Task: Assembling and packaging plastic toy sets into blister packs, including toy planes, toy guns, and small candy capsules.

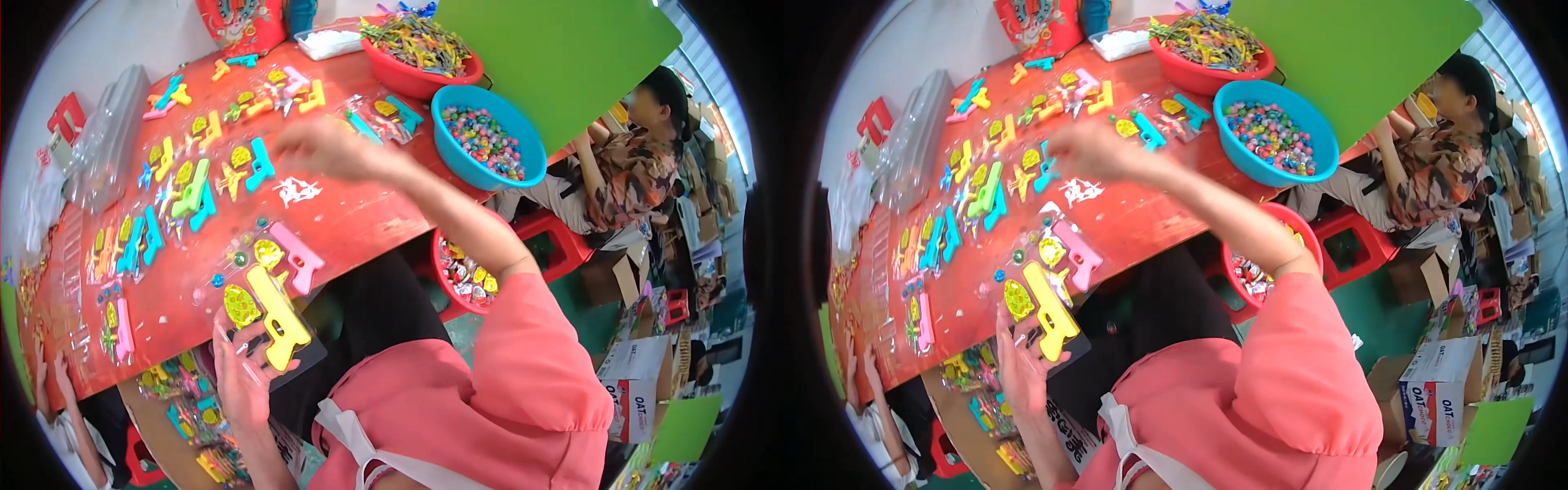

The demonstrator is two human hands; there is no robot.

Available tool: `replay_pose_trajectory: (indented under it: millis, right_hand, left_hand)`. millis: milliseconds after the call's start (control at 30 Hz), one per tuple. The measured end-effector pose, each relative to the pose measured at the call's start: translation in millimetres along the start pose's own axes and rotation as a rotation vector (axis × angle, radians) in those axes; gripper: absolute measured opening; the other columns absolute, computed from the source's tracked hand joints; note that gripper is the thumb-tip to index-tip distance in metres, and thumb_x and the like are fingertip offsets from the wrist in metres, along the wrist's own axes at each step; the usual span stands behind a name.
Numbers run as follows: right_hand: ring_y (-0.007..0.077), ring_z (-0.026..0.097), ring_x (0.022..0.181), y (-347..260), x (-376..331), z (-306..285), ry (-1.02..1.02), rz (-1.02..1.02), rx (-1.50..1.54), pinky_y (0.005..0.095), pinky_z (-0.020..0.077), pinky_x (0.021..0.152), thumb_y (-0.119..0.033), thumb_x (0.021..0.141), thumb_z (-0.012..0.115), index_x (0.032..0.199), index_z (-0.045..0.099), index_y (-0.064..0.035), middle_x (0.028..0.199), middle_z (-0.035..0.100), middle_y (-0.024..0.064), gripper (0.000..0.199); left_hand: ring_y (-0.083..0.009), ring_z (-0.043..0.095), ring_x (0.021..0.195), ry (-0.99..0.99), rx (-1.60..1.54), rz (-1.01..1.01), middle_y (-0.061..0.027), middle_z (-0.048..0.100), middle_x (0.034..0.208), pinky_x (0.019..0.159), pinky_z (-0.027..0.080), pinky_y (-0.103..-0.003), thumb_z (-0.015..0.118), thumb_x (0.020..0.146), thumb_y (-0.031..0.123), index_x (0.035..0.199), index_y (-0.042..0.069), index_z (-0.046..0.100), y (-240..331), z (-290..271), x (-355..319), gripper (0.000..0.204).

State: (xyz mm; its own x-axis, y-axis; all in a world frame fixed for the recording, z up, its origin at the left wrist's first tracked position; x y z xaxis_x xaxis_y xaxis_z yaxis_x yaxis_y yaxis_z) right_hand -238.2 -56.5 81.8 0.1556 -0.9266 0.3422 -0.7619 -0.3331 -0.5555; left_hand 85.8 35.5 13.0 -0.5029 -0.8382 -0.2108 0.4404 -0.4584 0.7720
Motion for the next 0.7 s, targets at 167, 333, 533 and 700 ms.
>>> replay_pose_trajectory:
  millis: [167,333,533,700]
  right_hand:
    - [0.0211,0.069,0.077,170.7,-7.0,-142.7,0.539,0.245,-0.426,0.0347,0.0536,0.071,-0.025,0.081,0.072,0.095,0.072,-0.0044,0.081,0.071,0.0122,0.025]
    - [0.0292,0.068,0.085,261.0,-2.0,-180.3,0.501,0.533,-0.667,0.0413,0.0525,0.076,-0.046,0.072,0.078,0.103,0.070,-0.0087,0.088,0.071,0.0117,0.049]
    - [0.0345,0.066,0.069,279.9,-13.0,-202.3,0.536,0.402,-0.648,0.0438,0.0513,0.063,-0.030,0.075,0.070,0.083,0.069,-0.0015,0.074,0.066,0.0217,0.029]
    - [0.0094,0.057,0.065,215.4,-47.1,-187.1,0.647,0.369,-0.070,0.0282,0.0459,0.057,-0.021,0.082,0.070,0.097,0.070,0.0002,0.075,0.067,0.0041,0.026]
  left_hand:
    - [-0.0365,0.063,0.110,-0.095,0.036,0.016,-0.0208,0.055,0.125,0.072,0.063,-0.053,0.042,0.103,0.037,0.154,0.017,0.009,-16.0,35.3,25.8,0.064]
    - [-0.0393,0.060,0.115,-0.109,-0.004,-0.031,-0.0205,0.056,0.126,0.077,0.059,-0.058,0.041,0.103,0.040,0.154,0.019,0.009,-30.0,64.3,47.5,0.063]
    - [-0.0396,0.058,0.117,-0.115,-0.070,-0.083,-0.0215,0.053,0.131,0.081,0.057,-0.061,0.035,0.103,0.046,0.154,0.020,0.011,-35.6,75.1,54.7,0.061]
    - [-0.0397,0.055,0.120,-0.131,-0.083,-0.083,-0.0217,0.051,0.134,0.087,0.054,-0.061,0.038,0.103,0.044,0.153,0.021,0.014,-43.2,72.0,48.3,0.060]
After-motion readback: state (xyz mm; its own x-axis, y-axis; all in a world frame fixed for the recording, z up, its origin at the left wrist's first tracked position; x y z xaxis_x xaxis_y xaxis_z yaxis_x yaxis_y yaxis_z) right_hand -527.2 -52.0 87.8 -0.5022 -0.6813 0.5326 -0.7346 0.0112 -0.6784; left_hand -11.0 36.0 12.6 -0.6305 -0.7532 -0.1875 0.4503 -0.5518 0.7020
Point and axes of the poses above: each hand's wrist, its own x-axis towards the middle knuckle, its own z-axis out of the palm, y = z × x, the point moved 1 cm from there along x, towards the middle knuckle
